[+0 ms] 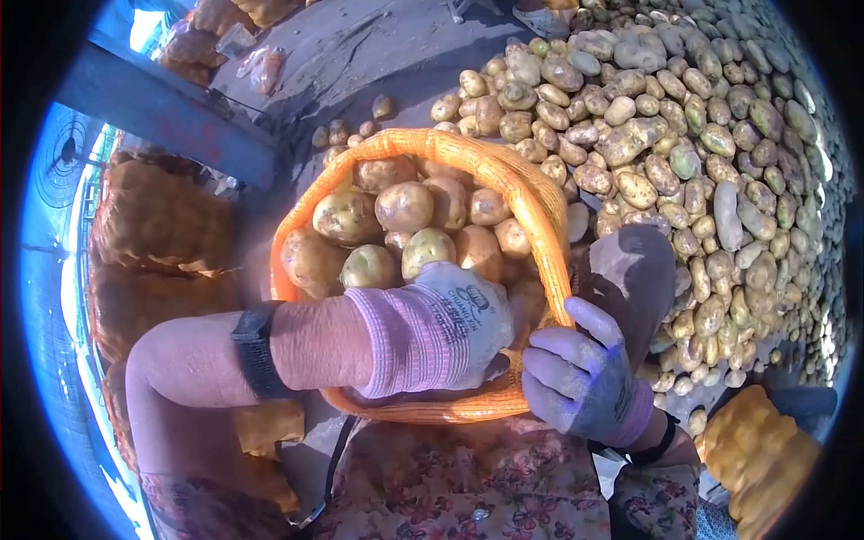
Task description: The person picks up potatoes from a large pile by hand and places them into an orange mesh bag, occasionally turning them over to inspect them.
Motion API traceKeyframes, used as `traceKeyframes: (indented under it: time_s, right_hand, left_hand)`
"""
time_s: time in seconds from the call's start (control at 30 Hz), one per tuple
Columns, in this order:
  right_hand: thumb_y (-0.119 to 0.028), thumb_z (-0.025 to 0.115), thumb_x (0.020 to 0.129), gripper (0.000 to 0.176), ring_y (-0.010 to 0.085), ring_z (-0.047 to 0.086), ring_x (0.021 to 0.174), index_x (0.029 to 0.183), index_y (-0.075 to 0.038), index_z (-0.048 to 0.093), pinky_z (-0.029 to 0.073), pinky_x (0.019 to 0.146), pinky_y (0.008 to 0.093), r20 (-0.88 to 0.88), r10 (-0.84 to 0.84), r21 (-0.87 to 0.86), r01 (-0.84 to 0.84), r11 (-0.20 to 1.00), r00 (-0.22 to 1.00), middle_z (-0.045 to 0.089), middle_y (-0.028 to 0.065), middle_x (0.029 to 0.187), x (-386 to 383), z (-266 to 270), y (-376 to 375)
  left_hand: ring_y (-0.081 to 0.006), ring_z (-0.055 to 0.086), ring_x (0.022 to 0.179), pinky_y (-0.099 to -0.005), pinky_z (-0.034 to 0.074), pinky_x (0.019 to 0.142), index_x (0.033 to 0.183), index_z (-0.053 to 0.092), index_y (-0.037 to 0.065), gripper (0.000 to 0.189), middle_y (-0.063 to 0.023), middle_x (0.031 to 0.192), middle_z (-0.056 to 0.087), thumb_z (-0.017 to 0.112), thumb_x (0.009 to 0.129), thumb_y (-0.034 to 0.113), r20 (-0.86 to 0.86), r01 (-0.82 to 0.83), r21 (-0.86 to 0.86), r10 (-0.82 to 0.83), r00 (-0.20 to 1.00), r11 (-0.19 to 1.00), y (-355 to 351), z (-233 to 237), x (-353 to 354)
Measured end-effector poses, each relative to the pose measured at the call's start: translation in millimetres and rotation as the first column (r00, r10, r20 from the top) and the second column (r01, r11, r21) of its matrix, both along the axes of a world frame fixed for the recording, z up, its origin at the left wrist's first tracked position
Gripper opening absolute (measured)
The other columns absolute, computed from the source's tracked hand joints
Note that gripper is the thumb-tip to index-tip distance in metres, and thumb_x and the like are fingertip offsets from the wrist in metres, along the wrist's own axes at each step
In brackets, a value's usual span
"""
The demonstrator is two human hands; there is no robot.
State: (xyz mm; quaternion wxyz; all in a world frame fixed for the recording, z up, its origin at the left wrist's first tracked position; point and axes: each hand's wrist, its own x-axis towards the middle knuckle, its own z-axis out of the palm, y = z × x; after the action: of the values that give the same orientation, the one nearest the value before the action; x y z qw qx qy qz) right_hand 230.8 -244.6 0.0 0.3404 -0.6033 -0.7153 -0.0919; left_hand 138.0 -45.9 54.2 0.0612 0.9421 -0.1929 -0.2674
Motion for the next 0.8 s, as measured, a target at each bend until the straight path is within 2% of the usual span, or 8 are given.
traceKeyframes:
  time_s: [0.07, 0.2, 0.3, 0.33, 0.4, 0.43, 0.6, 0.8]
  right_hand:
    - [-0.012, 0.066, 0.059, 0.013, 0.0216, 0.063, 0.093, 0.071, -0.011, 0.061, 0.049, 0.098, 0.0509, -0.010, -0.002, 0.008, 0.002, 1.000, 1.000, 0.062, 0.0034, 0.085, 0, 0, 1]
    - [-0.012, 0.066, 0.058, 0.014, 0.0218, 0.063, 0.095, 0.071, -0.010, 0.061, 0.050, 0.096, 0.0508, -0.009, -0.024, 0.032, 0.025, 0.999, 1.000, 0.063, 0.0036, 0.086, -1, -4, 1]
    - [-0.011, 0.066, 0.058, 0.014, 0.0221, 0.063, 0.099, 0.071, -0.011, 0.060, 0.049, 0.096, 0.0513, 0.008, -0.055, 0.078, 0.054, 0.995, 0.998, 0.063, 0.0038, 0.088, -1, -9, 0]
    - [-0.011, 0.067, 0.058, 0.014, 0.0222, 0.063, 0.100, 0.070, -0.011, 0.060, 0.049, 0.097, 0.0516, 0.011, -0.067, 0.091, 0.066, 0.994, 0.998, 0.063, 0.0038, 0.089, -1, -9, -1]
    - [-0.011, 0.067, 0.058, 0.014, 0.0226, 0.063, 0.103, 0.070, -0.011, 0.060, 0.048, 0.098, 0.0521, 0.006, -0.105, 0.098, 0.104, 0.990, 0.994, 0.063, 0.0039, 0.090, -4, -8, -3]
    - [-0.011, 0.067, 0.058, 0.014, 0.0227, 0.063, 0.104, 0.070, -0.011, 0.060, 0.047, 0.098, 0.0522, 0.006, -0.106, 0.103, 0.105, 0.989, 0.994, 0.063, 0.0036, 0.091, -4, -9, -3]
    - [-0.011, 0.066, 0.060, 0.012, 0.0224, 0.063, 0.105, 0.070, -0.013, 0.061, 0.046, 0.100, 0.0526, 0.003, -0.127, 0.104, 0.126, 0.987, 0.992, 0.063, 0.0024, 0.091, -7, -7, -2]
    - [-0.012, 0.065, 0.060, 0.011, 0.0219, 0.062, 0.106, 0.070, -0.013, 0.061, 0.045, 0.101, 0.0530, -0.027, -0.157, 0.104, 0.159, 0.982, 0.987, 0.062, 0.0021, 0.090, -9, -5, 0]
  left_hand:
    - [-0.0209, 0.065, 0.068, -0.0366, 0.046, 0.052, 0.096, 0.064, 0.007, 0.016, -0.0048, 0.076, 0.061, 0.053, 0.091, 0.017, 0.141, 0.139, -0.075, -0.128, 0.982, 0.987, 3, -22, 1]
    - [-0.0208, 0.063, 0.066, -0.0367, 0.048, 0.055, 0.092, 0.065, 0.009, 0.013, -0.0036, 0.077, 0.060, 0.052, 0.090, 0.013, -0.147, 0.261, 0.010, -0.257, 0.955, 0.965, -13, -36, 33]
    - [-0.0324, 0.069, 0.070, -0.0400, 0.054, 0.061, 0.077, 0.073, 0.006, 0.013, -0.0137, 0.070, 0.067, 0.070, 0.077, 0.019, -0.141, -0.204, -0.313, 0.167, 0.976, 0.928, -10, -52, 36]
    - [-0.0337, 0.068, 0.072, -0.0413, 0.055, 0.064, 0.083, 0.070, 0.003, 0.018, -0.0152, 0.076, 0.068, 0.068, 0.081, 0.020, -0.305, -0.305, -0.129, 0.255, 0.917, 0.943, -11, -31, 46]
    - [-0.0333, 0.068, 0.073, -0.0412, 0.055, 0.065, 0.086, 0.068, 0.002, 0.022, -0.0159, 0.078, 0.068, 0.065, 0.085, 0.023, -0.215, -0.306, -0.378, 0.239, 0.947, 0.874, 2, -71, 32]
    - [-0.0332, 0.068, 0.074, -0.0411, 0.054, 0.065, 0.088, 0.068, 0.002, 0.023, -0.0163, 0.079, 0.068, 0.064, 0.087, 0.025, -0.168, -0.291, -0.497, 0.238, 0.956, 0.818, 11, -88, 24]
    - [-0.0325, 0.065, 0.073, -0.0415, 0.052, 0.066, 0.088, 0.066, 0.000, 0.029, -0.0166, 0.079, 0.065, 0.057, 0.095, 0.027, -0.188, -0.202, -0.464, 0.126, 0.974, 0.862, 15, -75, 12]
    - [-0.0297, 0.064, 0.072, -0.0380, 0.052, 0.067, 0.086, 0.067, 0.000, 0.020, -0.0146, 0.078, 0.064, 0.058, 0.090, 0.018, 0.175, 0.276, -0.352, -0.227, 0.958, 0.895, 20, -84, 3]
